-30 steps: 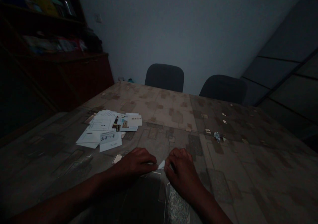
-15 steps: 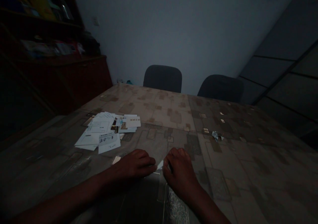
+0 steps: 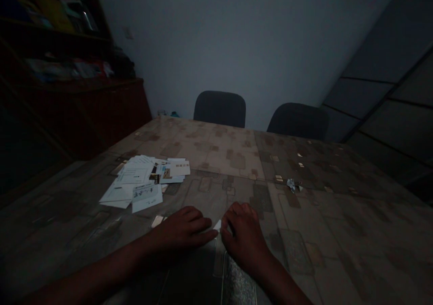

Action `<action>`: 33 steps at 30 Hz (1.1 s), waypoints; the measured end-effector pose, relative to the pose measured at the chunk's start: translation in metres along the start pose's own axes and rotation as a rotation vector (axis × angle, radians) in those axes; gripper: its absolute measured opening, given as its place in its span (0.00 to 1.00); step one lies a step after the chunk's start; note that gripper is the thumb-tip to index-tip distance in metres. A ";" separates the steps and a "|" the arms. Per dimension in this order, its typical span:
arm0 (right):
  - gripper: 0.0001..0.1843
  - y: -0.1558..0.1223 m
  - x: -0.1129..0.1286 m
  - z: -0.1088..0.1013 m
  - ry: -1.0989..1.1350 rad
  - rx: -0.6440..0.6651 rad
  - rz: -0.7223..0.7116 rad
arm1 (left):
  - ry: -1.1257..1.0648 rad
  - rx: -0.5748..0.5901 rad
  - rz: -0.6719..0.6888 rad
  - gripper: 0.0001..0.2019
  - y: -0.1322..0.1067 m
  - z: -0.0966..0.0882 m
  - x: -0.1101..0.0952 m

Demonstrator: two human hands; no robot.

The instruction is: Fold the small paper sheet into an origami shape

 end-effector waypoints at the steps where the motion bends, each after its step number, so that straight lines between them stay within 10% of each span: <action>1: 0.05 0.000 0.000 0.000 -0.004 0.003 0.002 | 0.001 -0.003 -0.004 0.17 0.000 0.001 0.000; 33: 0.12 -0.007 -0.003 0.013 0.128 -0.177 0.146 | -0.060 -0.080 -0.099 0.16 -0.008 0.006 -0.002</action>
Point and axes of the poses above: each hand's wrist, its own y-axis towards the middle knuckle, its own z-axis out of the palm, x = y × z, the point moved 1 cm from there along y, towards the middle knuckle, and after that the axes turned 12 degrees about y, right-handed, at the moved point
